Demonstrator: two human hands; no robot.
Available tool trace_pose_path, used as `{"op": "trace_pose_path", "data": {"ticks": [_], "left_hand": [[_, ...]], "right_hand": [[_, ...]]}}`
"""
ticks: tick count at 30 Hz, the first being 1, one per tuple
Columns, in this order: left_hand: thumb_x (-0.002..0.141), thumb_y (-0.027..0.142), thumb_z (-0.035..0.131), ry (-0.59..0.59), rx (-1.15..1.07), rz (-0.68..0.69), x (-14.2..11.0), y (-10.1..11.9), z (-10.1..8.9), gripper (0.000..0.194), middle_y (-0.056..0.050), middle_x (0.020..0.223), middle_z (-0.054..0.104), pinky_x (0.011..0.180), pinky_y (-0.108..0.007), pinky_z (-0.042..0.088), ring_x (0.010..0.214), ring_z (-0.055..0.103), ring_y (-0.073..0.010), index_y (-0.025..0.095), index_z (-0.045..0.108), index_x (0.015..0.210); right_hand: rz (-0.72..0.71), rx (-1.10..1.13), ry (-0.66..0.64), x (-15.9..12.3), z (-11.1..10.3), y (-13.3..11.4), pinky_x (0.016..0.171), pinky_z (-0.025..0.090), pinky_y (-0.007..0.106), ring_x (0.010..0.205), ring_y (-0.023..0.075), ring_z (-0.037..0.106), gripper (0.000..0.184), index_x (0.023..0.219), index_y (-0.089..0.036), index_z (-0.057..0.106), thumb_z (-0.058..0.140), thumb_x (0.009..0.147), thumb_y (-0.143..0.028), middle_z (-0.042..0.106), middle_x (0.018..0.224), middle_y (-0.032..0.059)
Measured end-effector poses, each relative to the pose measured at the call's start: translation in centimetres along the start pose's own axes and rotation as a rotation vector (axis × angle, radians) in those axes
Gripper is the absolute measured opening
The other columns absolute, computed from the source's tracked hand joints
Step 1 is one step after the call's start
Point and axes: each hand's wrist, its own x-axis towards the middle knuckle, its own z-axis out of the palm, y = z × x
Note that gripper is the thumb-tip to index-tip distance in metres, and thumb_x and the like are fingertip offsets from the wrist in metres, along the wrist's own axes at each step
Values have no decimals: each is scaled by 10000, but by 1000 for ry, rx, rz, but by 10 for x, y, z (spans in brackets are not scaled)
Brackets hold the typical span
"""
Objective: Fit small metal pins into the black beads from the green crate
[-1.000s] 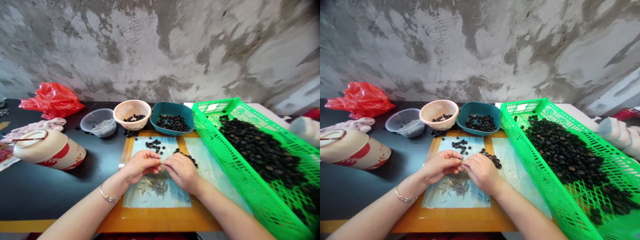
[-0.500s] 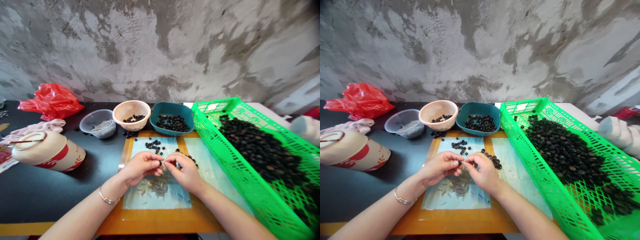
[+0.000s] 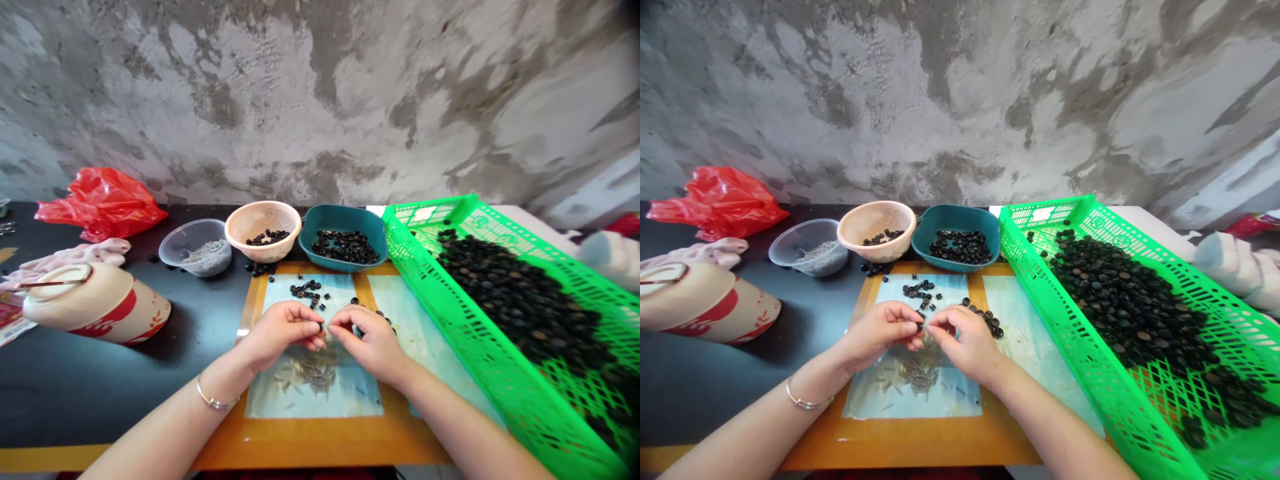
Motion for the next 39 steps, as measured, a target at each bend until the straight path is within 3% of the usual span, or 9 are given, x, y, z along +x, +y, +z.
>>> {"op": "trace_pose_path", "data": {"ticks": [8, 15, 25, 35, 39], "left_hand": [[636, 354, 845, -14, 6, -3, 1, -1, 1, 368, -68, 688, 730, 570, -222, 553, 592, 697, -152, 90, 672, 825], [616, 390, 850, 6, 7, -22, 3, -1, 2, 412, -65, 680, 726, 549, -217, 554, 577, 696, -152, 85, 668, 826], [625, 393, 844, 1, -1, -38, 1, -1, 2, 412, -71, 701, 727, 558, -230, 544, 586, 693, -154, 91, 667, 841], [665, 262, 794, 99, 229, 59, 3, -5, 6, 217, -45, 594, 714, 599, -246, 534, 553, 655, -138, 107, 690, 776], [671, 294, 794, 78, 218, 47, 2, -6, 6, 246, -53, 603, 720, 597, -250, 534, 555, 660, -144, 107, 683, 787]], "right_hand": [[-60, -27, -19, 1, -2, -1, 648, 467, 265, 691, 150, 593, 100, 787, -189, 644, 624, 864, -129, 655, 754, 16], [-201, -92, -15, 2, -4, 4, 705, 476, 309, 731, 169, 609, 81, 831, -192, 639, 608, 890, -147, 670, 775, 25], [-179, -87, -20, 1, -4, 2, 686, 471, 309, 705, 170, 599, 87, 821, -189, 638, 605, 892, -151, 667, 761, 29], [-239, -212, -113, -2, -1, 10, 703, 459, 342, 738, 192, 597, 104, 860, -184, 647, 564, 923, -183, 681, 787, 48], [-212, -164, -95, -1, 1, 9, 698, 477, 326, 717, 182, 614, 125, 835, -198, 670, 585, 924, -219, 686, 752, 32]]}}
